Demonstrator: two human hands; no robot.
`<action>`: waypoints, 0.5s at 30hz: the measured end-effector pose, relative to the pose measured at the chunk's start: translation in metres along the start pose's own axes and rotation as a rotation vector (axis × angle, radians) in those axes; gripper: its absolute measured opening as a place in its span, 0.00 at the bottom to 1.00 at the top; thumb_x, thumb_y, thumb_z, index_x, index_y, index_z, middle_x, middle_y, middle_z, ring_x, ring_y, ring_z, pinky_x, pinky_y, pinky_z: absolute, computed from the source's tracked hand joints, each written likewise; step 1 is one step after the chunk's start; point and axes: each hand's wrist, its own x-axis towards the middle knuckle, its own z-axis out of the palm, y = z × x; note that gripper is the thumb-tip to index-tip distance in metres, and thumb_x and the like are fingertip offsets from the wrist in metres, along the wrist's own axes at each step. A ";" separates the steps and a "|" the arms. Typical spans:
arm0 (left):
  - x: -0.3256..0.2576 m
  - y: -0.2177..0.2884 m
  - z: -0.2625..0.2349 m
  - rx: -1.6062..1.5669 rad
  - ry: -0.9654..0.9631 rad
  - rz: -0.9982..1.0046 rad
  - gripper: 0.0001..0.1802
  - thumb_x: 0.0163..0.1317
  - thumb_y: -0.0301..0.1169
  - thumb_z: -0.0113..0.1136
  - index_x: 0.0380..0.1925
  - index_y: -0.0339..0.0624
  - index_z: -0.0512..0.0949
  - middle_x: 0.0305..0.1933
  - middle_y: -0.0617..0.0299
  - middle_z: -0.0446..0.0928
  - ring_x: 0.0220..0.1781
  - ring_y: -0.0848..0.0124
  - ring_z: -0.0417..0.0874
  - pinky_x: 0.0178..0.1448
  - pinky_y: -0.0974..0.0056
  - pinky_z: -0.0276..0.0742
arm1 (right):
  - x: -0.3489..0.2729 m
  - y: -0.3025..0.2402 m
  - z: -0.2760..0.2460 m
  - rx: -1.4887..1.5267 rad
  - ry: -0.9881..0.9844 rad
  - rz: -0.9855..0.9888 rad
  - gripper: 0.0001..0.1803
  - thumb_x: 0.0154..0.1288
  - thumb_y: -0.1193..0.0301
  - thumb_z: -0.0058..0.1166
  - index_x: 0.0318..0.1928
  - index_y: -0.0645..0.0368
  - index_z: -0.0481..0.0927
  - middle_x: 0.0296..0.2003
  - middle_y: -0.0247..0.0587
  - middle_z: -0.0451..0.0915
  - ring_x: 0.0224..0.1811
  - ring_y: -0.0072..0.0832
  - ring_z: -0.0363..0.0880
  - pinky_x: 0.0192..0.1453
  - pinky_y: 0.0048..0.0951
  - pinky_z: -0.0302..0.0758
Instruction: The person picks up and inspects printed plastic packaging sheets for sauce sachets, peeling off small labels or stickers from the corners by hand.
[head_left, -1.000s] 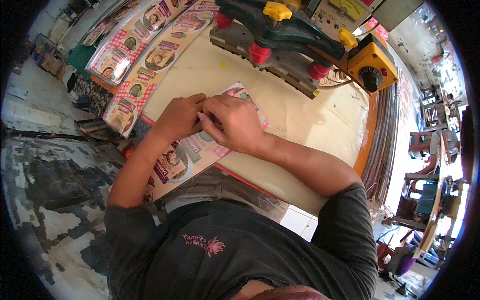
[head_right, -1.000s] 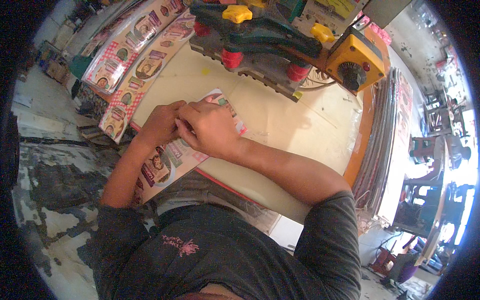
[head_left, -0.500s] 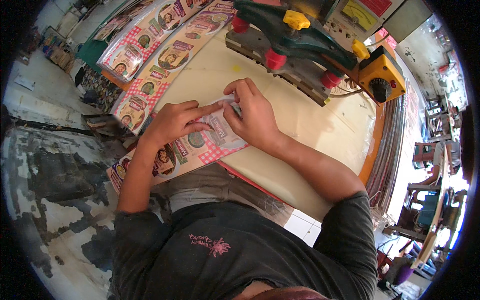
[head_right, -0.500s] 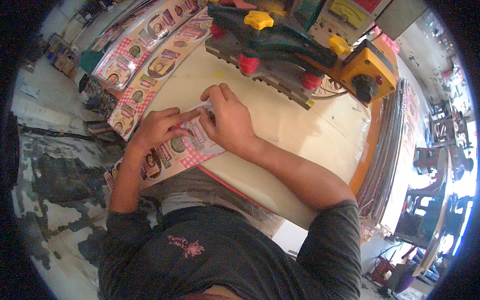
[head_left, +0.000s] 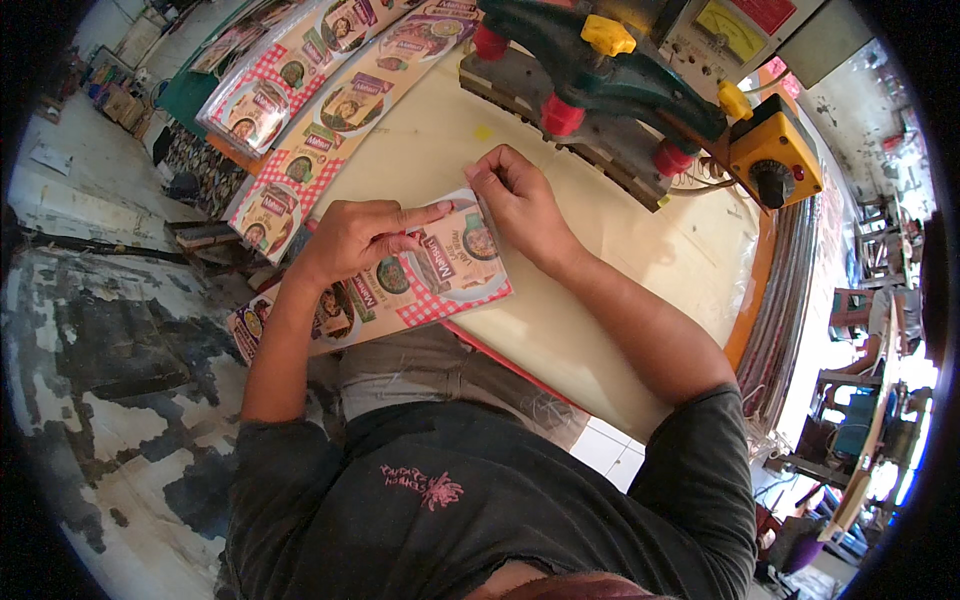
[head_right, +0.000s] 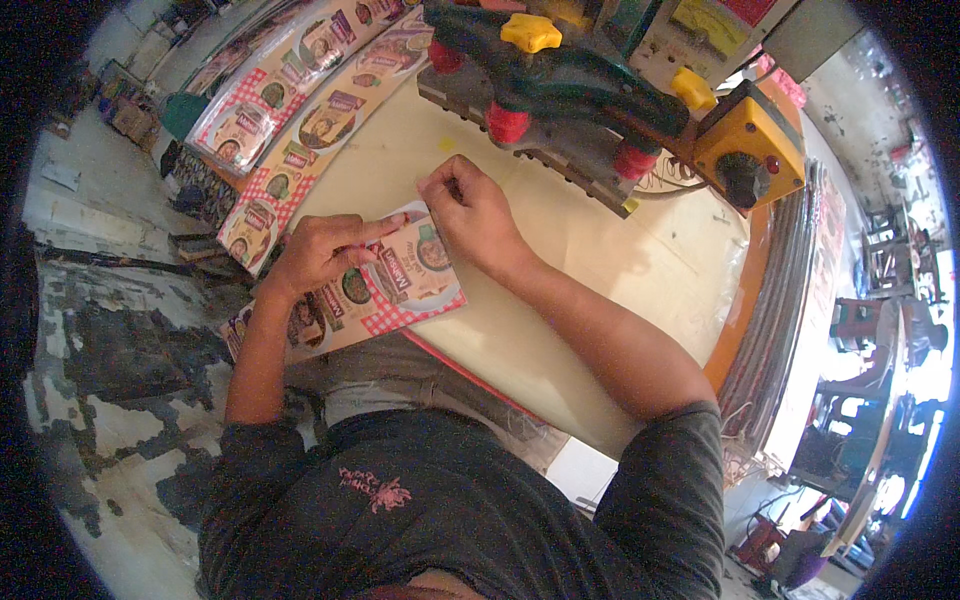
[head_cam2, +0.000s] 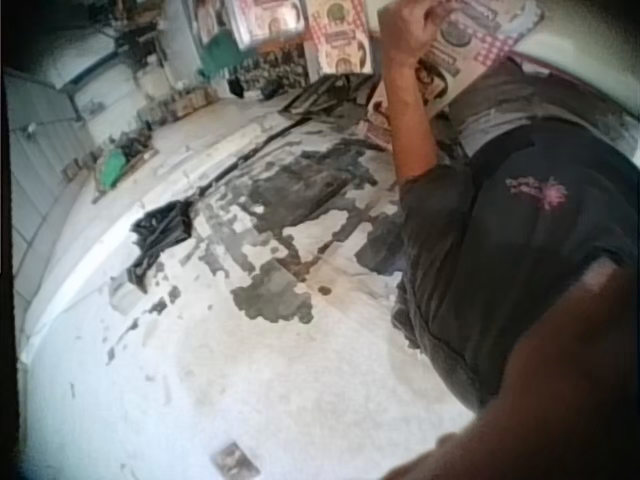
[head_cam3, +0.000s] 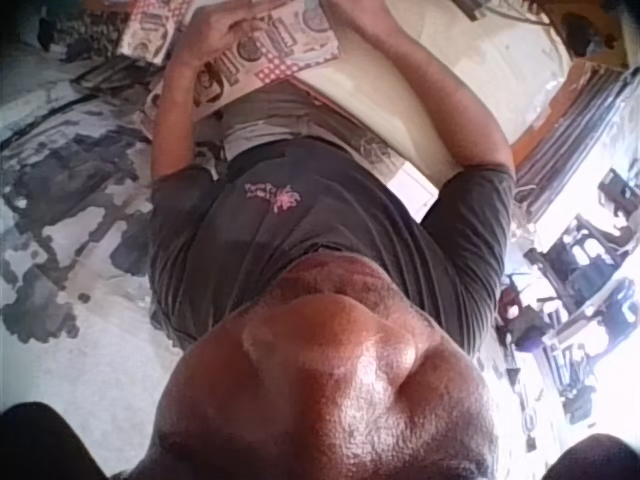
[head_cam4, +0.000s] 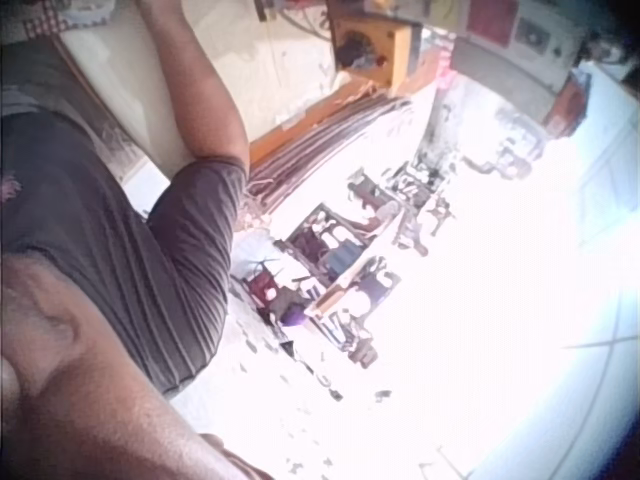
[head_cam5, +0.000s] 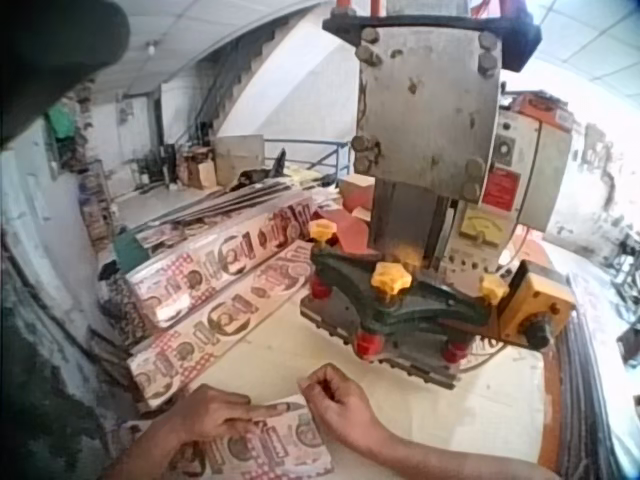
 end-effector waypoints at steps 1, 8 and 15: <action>0.000 -0.001 0.001 -0.011 0.009 0.004 0.30 0.64 0.44 0.67 0.68 0.64 0.81 0.23 0.58 0.71 0.25 0.59 0.76 0.35 0.55 0.75 | 0.001 0.000 -0.001 0.008 -0.017 0.019 0.15 0.77 0.63 0.61 0.41 0.64 0.80 0.30 0.37 0.80 0.34 0.21 0.75 0.41 0.29 0.75; -0.002 -0.005 0.005 -0.076 0.049 -0.004 0.30 0.64 0.41 0.69 0.68 0.62 0.81 0.23 0.57 0.74 0.25 0.59 0.76 0.36 0.56 0.74 | 0.002 -0.010 -0.004 0.049 -0.108 0.106 0.19 0.80 0.57 0.58 0.40 0.64 0.79 0.29 0.31 0.76 0.33 0.18 0.69 0.38 0.27 0.72; -0.002 -0.007 0.006 -0.069 0.065 0.015 0.31 0.62 0.40 0.70 0.68 0.59 0.81 0.23 0.57 0.75 0.25 0.59 0.76 0.36 0.57 0.74 | 0.003 -0.009 -0.005 0.100 -0.153 0.088 0.20 0.81 0.55 0.57 0.43 0.63 0.79 0.32 0.28 0.75 0.35 0.16 0.68 0.39 0.25 0.70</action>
